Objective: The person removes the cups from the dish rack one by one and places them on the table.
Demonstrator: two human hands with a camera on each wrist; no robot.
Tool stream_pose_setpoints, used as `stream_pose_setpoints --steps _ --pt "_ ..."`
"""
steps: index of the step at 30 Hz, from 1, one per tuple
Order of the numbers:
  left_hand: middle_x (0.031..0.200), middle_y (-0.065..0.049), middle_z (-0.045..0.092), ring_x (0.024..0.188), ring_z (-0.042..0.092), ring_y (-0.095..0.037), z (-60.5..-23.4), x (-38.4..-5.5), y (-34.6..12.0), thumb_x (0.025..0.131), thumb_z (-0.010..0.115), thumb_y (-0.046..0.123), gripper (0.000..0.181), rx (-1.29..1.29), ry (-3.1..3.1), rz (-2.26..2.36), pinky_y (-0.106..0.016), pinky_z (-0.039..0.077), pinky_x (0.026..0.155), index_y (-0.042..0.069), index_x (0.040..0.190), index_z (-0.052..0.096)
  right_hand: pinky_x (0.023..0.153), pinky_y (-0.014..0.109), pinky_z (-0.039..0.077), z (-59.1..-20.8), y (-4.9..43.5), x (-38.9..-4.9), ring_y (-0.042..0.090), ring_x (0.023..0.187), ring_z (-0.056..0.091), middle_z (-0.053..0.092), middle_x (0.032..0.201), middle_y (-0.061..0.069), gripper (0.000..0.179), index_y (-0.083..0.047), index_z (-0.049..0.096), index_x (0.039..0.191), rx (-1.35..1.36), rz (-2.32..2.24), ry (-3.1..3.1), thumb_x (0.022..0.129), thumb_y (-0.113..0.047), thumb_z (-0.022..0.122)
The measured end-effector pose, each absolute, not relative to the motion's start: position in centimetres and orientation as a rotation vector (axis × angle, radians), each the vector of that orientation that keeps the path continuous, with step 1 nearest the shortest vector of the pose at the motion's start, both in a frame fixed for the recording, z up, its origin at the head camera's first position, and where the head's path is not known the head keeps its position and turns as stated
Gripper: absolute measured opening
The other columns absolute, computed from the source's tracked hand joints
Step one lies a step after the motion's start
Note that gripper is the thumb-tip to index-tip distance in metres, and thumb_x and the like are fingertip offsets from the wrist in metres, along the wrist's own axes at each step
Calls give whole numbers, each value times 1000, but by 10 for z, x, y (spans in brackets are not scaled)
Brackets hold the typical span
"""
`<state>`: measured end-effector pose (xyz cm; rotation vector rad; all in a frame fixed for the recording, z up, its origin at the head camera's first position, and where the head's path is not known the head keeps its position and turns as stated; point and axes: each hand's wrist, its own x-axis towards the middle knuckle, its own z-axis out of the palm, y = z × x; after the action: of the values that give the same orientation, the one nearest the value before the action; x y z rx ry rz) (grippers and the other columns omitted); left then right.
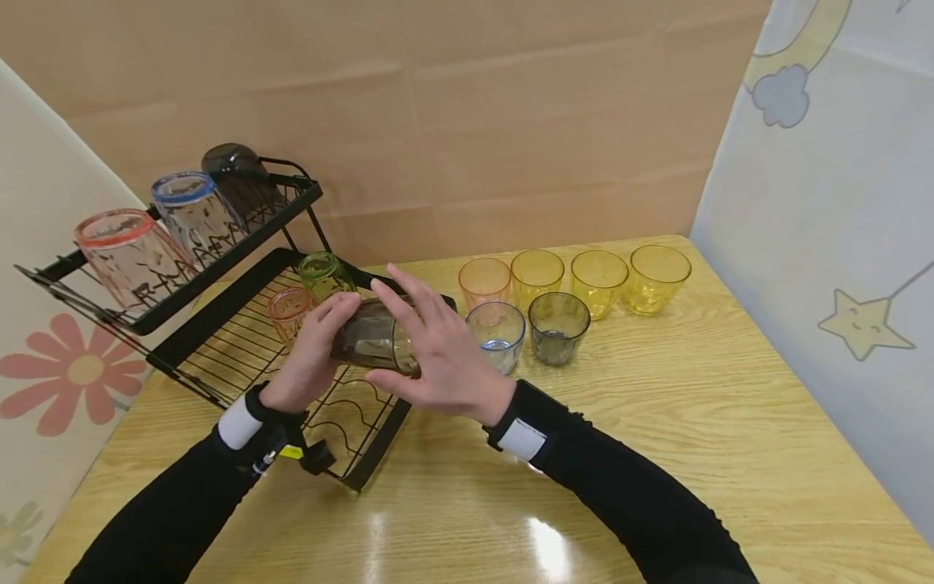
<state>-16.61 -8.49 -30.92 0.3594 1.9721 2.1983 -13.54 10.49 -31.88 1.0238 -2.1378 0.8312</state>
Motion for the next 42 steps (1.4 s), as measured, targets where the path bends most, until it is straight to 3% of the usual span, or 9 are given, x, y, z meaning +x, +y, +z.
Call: stream_pose_setpoints --steps 3,8,16,21,25,33,35,39,42 --pt "91 -5 57 71 60 -13 -310 -157 -67 101 48 33 23 364 1780 2237 -26 53 57 11 100 57 97 46 41 -315 105 -132 31 128 44 38 146 18 77 -1 39 142 953 856 -2040 95 -62 39" --pt "92 -8 60 68 66 -14 -311 -142 -43 102 43 39 39 359 1495 2289 -30 56 56 5 117 53 78 42 47 -305 112 -125 31 105 54 57 122 16 59 -2 56 127 846 852 -1930 96 -52 45" --pt "120 -11 53 95 59 -19 -316 -149 -47 105 35 42 47 567 1760 1886 -46 55 75 5 131 47 77 41 48 -301 143 -120 30 99 55 58 112 16 53 -1 59 122 1015 713 -2014 98 -46 44" --pt "122 -12 55 107 55 -29 -317 -163 -75 105 43 32 35 731 2080 1592 -49 53 78 4 125 50 71 43 51 -299 167 -111 30 97 56 58 112 14 51 -1 59 122 1183 553 -2086 99 -43 43" --pt "119 -6 58 107 57 -25 -312 -172 -101 102 52 33 31 846 2382 1394 -47 51 80 11 123 54 69 42 49 -297 189 -102 28 93 57 59 113 13 52 -3 59 124 1223 463 -2160 100 -46 41" --pt "114 -10 62 71 58 -21 -309 -191 -143 93 65 40 46 1077 2975 764 -32 40 45 10 127 56 73 40 47 -308 230 -90 23 94 54 58 109 8 53 -4 60 122 1248 334 -2307 101 -47 38" --pt "116 -12 60 77 59 -24 -312 -197 -150 92 67 39 47 1138 3067 614 -31 38 43 8 126 56 73 41 48 -311 240 -89 23 94 54 58 109 7 53 -4 61 121 1237 305 -2329 101 -47 37" --pt "122 -16 56 103 56 -32 -319 -209 -165 91 68 38 48 1222 3169 405 -42 51 61 6 125 56 71 42 48 -313 262 -89 22 92 54 57 109 6 53 -6 61 121 1197 250 -2371 101 -49 36" --pt "127 -18 51 117 49 -35 -323 -216 -175 90 69 40 52 1249 3203 324 -51 49 85 4 124 56 67 44 49 -312 279 -92 23 89 55 57 108 6 55 -7 61 120 1161 203 -2405 101 -52 36"
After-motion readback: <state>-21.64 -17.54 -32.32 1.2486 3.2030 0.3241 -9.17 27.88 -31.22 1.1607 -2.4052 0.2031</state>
